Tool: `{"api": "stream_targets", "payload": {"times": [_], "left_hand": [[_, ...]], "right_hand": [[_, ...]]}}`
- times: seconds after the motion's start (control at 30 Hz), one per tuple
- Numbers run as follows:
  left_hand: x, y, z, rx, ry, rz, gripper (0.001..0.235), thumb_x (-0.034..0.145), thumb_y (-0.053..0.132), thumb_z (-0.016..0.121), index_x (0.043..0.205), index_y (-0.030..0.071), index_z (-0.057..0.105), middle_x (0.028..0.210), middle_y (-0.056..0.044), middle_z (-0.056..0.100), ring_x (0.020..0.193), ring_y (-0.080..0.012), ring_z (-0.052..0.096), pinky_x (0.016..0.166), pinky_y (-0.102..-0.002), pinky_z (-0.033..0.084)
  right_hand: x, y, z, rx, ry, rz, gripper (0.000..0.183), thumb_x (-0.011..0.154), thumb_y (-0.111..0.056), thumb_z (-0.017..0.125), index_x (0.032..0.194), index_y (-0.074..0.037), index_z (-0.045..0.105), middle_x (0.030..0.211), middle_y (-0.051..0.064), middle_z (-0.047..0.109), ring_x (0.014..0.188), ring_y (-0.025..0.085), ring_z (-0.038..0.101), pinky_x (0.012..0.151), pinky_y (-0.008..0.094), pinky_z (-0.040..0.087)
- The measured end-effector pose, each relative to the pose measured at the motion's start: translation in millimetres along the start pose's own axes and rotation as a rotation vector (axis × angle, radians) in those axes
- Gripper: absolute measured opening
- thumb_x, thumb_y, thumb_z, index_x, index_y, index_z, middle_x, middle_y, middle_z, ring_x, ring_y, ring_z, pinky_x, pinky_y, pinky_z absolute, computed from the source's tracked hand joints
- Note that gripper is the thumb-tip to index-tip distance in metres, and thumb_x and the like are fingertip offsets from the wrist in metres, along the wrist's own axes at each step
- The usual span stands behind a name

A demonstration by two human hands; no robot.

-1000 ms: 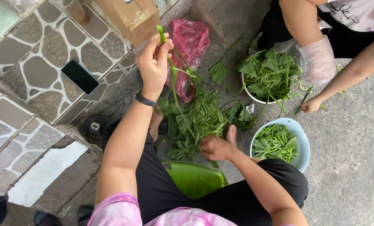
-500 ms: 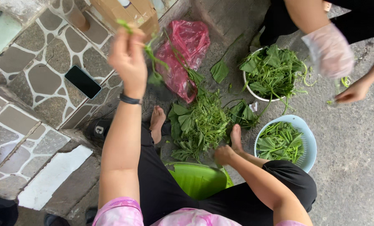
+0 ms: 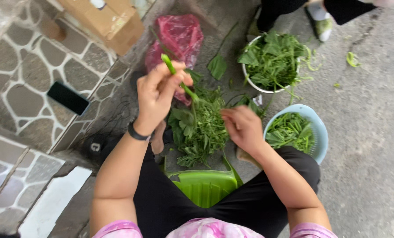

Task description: The person sits on a low stool and plucks leaves and tender stems from long green stalks by hand. The separated greens are placed into a light blue colander, while the remaining stalks and trimmings are discarded onto the ground.

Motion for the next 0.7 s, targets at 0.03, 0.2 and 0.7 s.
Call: {"api": "stream_targets", "payload": {"times": [0.03,0.2,0.7], "left_hand": [[-2,2,7,-0.011,-0.003,0.002,0.017,0.099,0.004,0.063,0.115,0.0,0.067,0.087,-0.017,0.076,0.076,-0.0244,0.077,0.06,-0.028,0.064],[-16,15,34,-0.213,-0.052,-0.16,0.011,0.095,-0.002,0.065,0.107,-0.003,0.066,0.085,-0.017,0.076,0.063,-0.0166,0.073,0.056,-0.027,0.063],[-82,-26,63,0.144,-0.464,-0.257,0.029,0.096,0.01,0.061,0.124,0.009,0.07,0.114,-0.007,0.076,0.094,-0.0152,0.076,0.086,-0.028,0.064]], "right_hand": [[15,-20,-16,-0.011,0.002,0.004,0.021,0.086,-0.019,0.076,0.106,-0.024,0.078,0.101,-0.01,0.074,0.087,0.015,0.07,0.078,0.027,0.056],[22,-45,-27,0.114,0.055,-0.057,0.025,0.084,-0.012,0.081,0.105,-0.002,0.074,0.098,0.017,0.072,0.092,0.04,0.07,0.082,0.049,0.055],[-4,-36,-33,0.266,-0.031,-0.031,0.025,0.107,-0.024,0.049,0.12,-0.004,0.053,0.106,0.015,0.06,0.09,0.034,0.06,0.075,0.044,0.049]]}}
Point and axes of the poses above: each hand's wrist, its own x-axis towards the middle knuckle, its own z-axis out of the palm, y = z × x, the point moved 1 cm from there along x, towards the middle knuckle
